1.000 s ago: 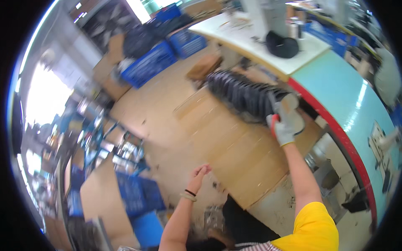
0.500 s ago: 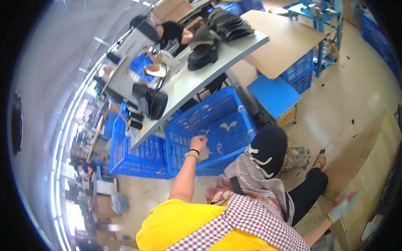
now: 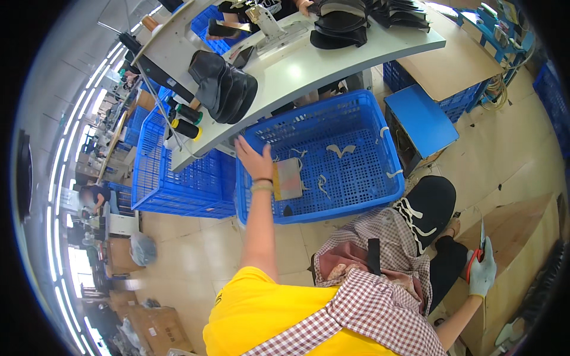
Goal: Trimming excess material from shoe components using scissors in a manufacturing facility.
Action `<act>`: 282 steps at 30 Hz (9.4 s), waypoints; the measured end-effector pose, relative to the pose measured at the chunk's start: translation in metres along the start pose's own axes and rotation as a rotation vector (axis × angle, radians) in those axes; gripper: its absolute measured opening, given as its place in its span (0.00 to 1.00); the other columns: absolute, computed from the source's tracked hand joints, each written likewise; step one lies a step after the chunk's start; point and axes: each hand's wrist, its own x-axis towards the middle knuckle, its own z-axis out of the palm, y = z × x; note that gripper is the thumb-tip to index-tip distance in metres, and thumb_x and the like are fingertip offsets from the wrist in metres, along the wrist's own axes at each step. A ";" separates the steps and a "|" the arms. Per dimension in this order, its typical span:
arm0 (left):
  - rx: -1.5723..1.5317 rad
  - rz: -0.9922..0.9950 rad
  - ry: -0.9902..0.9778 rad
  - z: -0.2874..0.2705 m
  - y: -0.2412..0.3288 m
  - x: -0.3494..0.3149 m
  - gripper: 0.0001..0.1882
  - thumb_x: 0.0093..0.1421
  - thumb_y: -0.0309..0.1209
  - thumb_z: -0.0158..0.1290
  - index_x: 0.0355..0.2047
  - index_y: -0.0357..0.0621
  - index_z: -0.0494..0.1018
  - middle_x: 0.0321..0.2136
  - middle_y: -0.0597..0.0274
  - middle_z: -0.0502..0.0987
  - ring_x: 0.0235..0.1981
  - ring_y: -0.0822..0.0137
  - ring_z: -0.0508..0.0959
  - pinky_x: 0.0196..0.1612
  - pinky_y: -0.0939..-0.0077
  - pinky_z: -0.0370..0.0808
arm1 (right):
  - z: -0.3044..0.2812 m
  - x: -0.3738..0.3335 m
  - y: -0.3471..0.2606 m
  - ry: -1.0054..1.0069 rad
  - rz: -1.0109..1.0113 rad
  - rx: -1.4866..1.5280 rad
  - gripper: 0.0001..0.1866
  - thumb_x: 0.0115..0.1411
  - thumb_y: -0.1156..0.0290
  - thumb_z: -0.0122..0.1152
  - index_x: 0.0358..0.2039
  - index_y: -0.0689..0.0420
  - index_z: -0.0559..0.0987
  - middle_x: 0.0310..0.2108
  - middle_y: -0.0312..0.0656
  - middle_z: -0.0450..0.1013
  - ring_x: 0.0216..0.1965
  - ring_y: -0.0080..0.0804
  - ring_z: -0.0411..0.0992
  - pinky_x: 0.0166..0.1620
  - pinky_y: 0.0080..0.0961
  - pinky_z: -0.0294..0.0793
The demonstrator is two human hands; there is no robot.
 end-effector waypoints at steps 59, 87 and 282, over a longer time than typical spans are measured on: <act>-0.835 -0.118 0.006 -0.071 0.053 0.075 0.18 0.48 0.31 0.66 0.36 0.30 0.77 0.35 0.56 0.81 0.35 0.70 0.78 0.42 0.75 0.72 | -0.032 -0.026 -0.029 0.018 0.042 -0.003 0.31 0.54 0.73 0.62 0.59 0.63 0.65 0.55 0.46 0.68 0.55 0.29 0.67 0.57 0.23 0.62; -0.416 0.063 -1.562 0.205 0.127 -0.212 0.23 0.55 0.41 0.57 0.45 0.38 0.71 0.33 0.51 0.76 0.40 0.55 0.75 0.47 0.68 0.71 | -0.006 -0.024 0.023 0.003 0.170 0.108 0.32 0.51 0.70 0.66 0.58 0.60 0.68 0.51 0.49 0.71 0.51 0.35 0.71 0.54 0.25 0.66; -1.083 0.283 -1.864 -0.046 0.366 -0.307 0.06 0.52 0.27 0.57 0.26 0.36 0.74 0.39 0.53 0.73 0.42 0.63 0.73 0.44 0.73 0.71 | -0.038 -0.117 0.024 -0.628 0.771 1.247 0.29 0.63 0.53 0.51 0.63 0.48 0.61 0.24 0.29 0.68 0.17 0.11 0.59 0.18 0.09 0.57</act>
